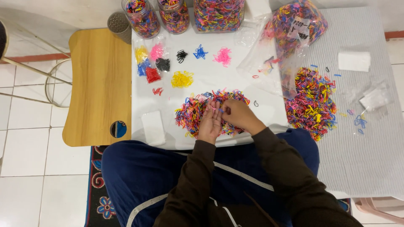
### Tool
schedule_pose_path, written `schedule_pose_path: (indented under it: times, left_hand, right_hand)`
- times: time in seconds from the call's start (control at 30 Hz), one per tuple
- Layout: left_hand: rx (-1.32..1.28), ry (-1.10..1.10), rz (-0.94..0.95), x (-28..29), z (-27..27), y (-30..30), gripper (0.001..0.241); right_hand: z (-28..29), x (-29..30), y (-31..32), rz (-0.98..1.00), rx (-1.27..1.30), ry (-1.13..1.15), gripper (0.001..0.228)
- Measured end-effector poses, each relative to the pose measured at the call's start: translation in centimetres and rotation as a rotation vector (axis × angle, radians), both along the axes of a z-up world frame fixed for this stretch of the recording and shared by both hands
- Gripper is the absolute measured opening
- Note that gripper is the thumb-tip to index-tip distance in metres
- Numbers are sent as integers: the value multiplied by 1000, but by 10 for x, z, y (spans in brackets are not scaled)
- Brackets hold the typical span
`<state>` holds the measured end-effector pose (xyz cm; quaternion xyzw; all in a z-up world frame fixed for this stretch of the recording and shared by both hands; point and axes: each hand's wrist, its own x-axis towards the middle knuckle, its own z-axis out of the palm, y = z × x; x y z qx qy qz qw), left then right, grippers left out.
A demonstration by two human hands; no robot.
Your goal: Sort through a large pile of colorful rubber bands on a white surface.
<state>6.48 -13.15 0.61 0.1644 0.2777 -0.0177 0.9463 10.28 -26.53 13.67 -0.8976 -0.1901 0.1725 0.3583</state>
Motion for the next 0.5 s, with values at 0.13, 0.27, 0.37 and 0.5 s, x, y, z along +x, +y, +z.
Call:
schedule_pose_path:
  times: [0.13,0.27,0.37,0.5]
  left_hand:
    - [18,-1,-6,4,24,10,41]
    - [70,92,-47,31,61,17,31]
    - [119,104,-48,91,17,13,18]
    - [180,40,-135,165,25,8,39]
  right_hand:
    - [-7,4,-19,-24,-168,30,17]
    - [11,3,-19,8,-313,38,25]
    - [34,0,-12,12,-318,84,30]
    - [40,4,-12,-13,-297,115,34]
